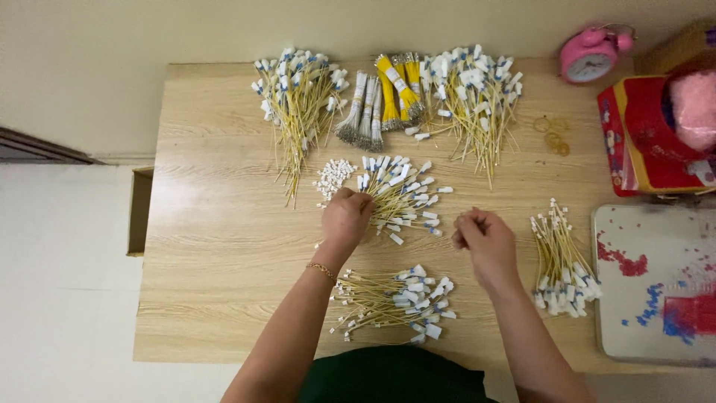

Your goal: Bundling small electronic wire connectors by hand at a workbench.

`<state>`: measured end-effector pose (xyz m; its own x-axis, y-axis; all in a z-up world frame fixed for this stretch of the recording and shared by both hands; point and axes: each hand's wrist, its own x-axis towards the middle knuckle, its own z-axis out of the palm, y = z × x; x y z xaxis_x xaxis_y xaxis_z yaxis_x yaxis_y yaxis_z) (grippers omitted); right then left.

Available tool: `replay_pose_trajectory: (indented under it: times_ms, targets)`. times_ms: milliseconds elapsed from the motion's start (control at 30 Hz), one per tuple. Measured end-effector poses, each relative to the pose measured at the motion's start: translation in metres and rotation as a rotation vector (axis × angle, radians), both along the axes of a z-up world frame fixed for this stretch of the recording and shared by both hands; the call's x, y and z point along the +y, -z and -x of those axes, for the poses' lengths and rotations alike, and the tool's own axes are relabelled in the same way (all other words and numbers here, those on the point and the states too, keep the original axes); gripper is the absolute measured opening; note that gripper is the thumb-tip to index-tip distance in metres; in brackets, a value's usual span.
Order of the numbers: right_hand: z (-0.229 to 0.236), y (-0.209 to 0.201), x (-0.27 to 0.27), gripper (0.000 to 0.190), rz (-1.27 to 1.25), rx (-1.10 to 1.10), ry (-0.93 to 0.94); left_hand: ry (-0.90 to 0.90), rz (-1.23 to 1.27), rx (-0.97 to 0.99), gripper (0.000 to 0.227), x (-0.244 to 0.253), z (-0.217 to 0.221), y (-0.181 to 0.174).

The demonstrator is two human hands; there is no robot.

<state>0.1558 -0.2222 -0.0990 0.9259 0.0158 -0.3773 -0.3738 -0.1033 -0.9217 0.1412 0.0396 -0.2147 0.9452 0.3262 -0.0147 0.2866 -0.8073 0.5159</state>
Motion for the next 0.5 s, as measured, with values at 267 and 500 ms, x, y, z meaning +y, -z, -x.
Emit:
replay_pose_trajectory:
  times_ms: [267,500]
  targets:
    - [0.026,0.017,-0.009,0.016,-0.228,0.001,-0.022,0.008,-0.033,-0.064,0.011,-0.002,-0.004,0.020]
    - [0.029,-0.038,0.023,0.023,-0.387,-0.123,-0.108,-0.104,0.467,-0.256,0.010,-0.016,0.016,-0.090]
